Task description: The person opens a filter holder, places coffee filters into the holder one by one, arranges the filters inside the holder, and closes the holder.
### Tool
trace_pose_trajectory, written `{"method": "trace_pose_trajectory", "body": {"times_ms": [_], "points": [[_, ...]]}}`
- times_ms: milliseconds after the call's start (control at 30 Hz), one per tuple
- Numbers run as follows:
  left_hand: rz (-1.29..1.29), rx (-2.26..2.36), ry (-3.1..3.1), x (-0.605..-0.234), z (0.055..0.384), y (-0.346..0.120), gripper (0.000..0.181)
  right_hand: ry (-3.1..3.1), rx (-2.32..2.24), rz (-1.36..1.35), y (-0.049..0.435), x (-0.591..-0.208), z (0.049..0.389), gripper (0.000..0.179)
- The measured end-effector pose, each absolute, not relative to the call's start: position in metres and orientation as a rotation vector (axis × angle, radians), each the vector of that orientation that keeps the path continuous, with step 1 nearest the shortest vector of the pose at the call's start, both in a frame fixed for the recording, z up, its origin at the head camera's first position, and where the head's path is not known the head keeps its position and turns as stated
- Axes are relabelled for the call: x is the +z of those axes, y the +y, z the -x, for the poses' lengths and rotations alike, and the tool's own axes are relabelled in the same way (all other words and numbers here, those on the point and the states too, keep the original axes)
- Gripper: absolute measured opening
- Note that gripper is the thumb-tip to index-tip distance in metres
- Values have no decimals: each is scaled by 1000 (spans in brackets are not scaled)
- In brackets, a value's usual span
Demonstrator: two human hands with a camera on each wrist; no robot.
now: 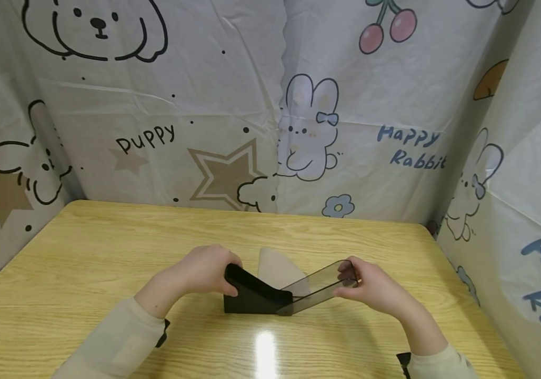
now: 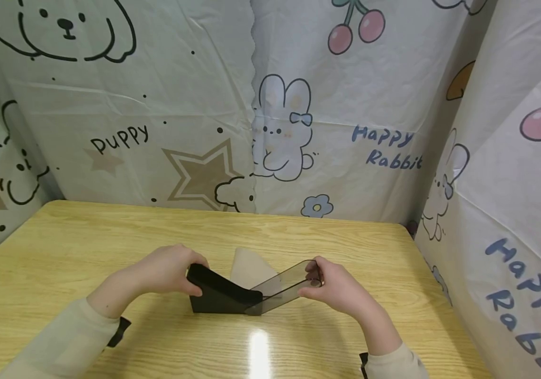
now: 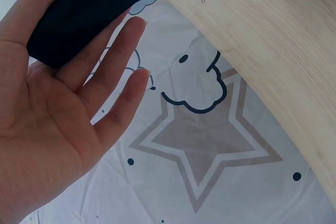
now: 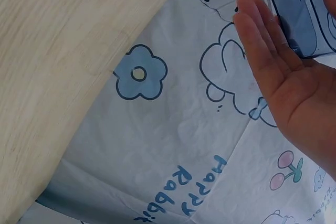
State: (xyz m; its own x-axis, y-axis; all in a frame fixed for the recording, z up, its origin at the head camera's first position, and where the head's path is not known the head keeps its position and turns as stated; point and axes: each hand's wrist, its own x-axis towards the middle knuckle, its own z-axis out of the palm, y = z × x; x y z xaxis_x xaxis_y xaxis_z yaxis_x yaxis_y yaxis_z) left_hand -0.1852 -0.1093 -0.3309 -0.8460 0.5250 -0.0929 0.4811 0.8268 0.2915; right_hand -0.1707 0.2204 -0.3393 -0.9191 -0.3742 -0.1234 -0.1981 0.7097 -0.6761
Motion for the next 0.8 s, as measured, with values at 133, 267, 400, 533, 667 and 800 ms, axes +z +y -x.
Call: {"method": "trace_pose_trajectory", "body": {"times_ms": [133,267,400,533,667,800], "points": [[-778,389,2831,-329,184,-109,40,2652,-1042,460,222,-343,171,46],[-773,394,2828,-328,183,-107,38,2649,-1048,457,223,-344,171,48],[-776,393,2832,-328,183,-107,38,2646,-1053,454,223,-344,170,48],[-768,409,2826,-330,184,-107,38,2639,-1061,457,223,-344,170,48],[-750,433,2819,-330,184,-107,38,2645,-998,443,225,-345,170,52],[-737,435,2815,-330,184,-107,38,2677,-835,462,225,-352,170,67]]}}
